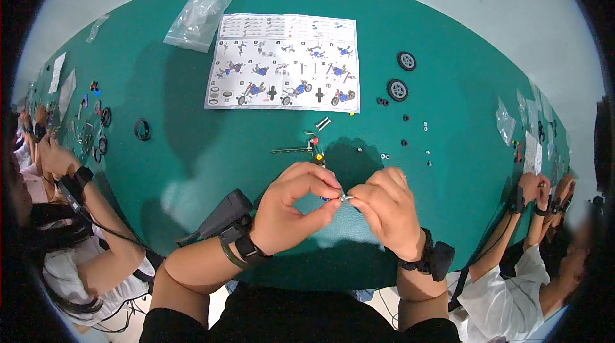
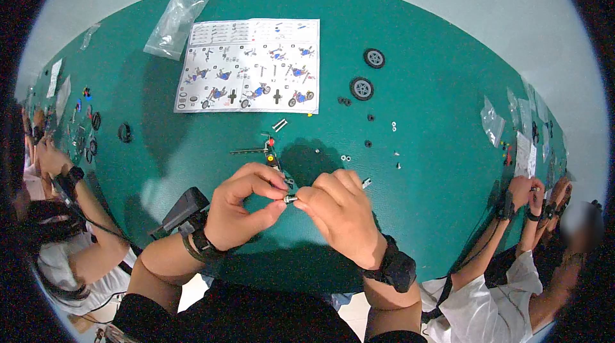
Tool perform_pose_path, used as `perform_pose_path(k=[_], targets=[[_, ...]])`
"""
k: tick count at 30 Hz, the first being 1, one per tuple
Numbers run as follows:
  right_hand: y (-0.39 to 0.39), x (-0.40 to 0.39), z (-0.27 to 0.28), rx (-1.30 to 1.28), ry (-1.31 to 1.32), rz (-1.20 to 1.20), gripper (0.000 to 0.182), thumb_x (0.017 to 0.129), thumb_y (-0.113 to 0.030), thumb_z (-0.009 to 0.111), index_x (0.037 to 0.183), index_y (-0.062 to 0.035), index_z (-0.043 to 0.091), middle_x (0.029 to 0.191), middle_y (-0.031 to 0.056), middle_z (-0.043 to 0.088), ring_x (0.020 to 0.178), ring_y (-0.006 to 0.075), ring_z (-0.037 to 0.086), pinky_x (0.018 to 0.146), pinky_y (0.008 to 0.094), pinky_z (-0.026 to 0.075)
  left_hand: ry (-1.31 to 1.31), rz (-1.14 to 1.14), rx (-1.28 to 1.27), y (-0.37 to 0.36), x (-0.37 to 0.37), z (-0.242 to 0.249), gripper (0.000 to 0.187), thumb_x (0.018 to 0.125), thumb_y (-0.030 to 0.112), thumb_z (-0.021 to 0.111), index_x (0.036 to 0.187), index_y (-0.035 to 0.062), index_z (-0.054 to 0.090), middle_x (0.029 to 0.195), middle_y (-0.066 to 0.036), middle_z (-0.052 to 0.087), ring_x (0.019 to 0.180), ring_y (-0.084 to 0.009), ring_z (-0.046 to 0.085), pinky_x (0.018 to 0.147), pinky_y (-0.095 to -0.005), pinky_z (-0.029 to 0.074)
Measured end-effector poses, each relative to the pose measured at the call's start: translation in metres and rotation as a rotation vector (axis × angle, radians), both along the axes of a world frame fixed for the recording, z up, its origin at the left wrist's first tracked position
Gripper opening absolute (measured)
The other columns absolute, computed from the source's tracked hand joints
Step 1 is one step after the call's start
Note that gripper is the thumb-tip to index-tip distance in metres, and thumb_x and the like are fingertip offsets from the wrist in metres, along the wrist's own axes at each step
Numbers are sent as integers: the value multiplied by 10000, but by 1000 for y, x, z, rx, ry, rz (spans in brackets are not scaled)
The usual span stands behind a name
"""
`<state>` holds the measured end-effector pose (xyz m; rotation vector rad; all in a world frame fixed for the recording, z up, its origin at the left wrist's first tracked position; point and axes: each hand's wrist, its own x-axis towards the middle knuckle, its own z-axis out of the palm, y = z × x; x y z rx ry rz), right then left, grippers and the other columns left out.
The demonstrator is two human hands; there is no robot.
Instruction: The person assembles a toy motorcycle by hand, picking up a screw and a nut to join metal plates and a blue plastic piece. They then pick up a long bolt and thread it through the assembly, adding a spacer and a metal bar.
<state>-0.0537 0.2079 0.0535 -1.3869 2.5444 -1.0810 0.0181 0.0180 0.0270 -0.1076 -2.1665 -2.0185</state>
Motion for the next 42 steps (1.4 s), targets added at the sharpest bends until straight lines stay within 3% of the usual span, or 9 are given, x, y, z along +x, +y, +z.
perform_pose_path(k=[3,6,12,15,18,21,27,39,42], targets=[[-6,4,6,-59,-207,-59,164,797,-80,694,933,-61,606,830,91,532,774,299,514,704,385,415,-21,10,14,1,1,0,155,749,-3,730,861,62,646,978,-58,653,932,-212,618,864,-333,454],[-4,5,0,-107,-236,-42,153,808,-40,669,944,-52,600,869,109,553,803,307,530,710,401,421,-6,9,20,0,0,-2,151,750,-2,729,860,62,648,977,-56,654,928,-213,618,867,-333,453],[-4,-1,1,-112,89,-31,187,774,-105,718,925,-81,612,945,61,592,855,259,554,784,394,381,-6,7,-1,0,1,0,138,753,3,723,854,58,649,973,-58,653,928,-213,615,868,-335,449],[-4,-1,-2,-99,60,-37,183,761,-138,730,902,-97,620,941,38,595,848,234,553,816,396,354,-30,11,23,0,1,2,136,752,5,723,853,57,649,972,-58,652,929,-212,615,873,-338,446],[-4,-1,0,-67,64,-20,166,767,-146,728,886,-99,623,898,43,582,815,242,552,759,373,375,-5,11,24,0,1,-1,139,750,6,724,857,56,651,970,-58,652,926,-214,616,875,-338,444],[2,0,2,-3,-55,15,173,779,-131,722,904,-76,615,846,66,557,769,274,546,697,371,405,-9,3,10,0,0,-2,143,748,5,724,861,56,653,969,-59,652,924,-216,617,872,-338,444],[-4,9,-3,-175,-324,-82,181,801,-51,693,956,-40,602,828,117,535,745,320,535,687,409,443,-13,10,12,0,0,-2,144,750,6,724,863,58,654,974,-57,654,927,-215,619,876,-341,445],[0,-3,2,-89,3,-11,159,767,-112,722,892,-61,638,880,85,547,786,266,544,701,384,413,11,-12,-20,-1,0,-1,149,748,7,727,873,57,664,985,-56,657,936,-217,619,874,-346,451],[3,-4,3,3,-62,22,181,777,-119,719,918,-58,623,859,86,535,776,285,532,698,392,416,7,-5,-36,-1,-1,1,148,751,8,729,876,57,667,986,-60,662,937,-218,623,879,-346,451]])
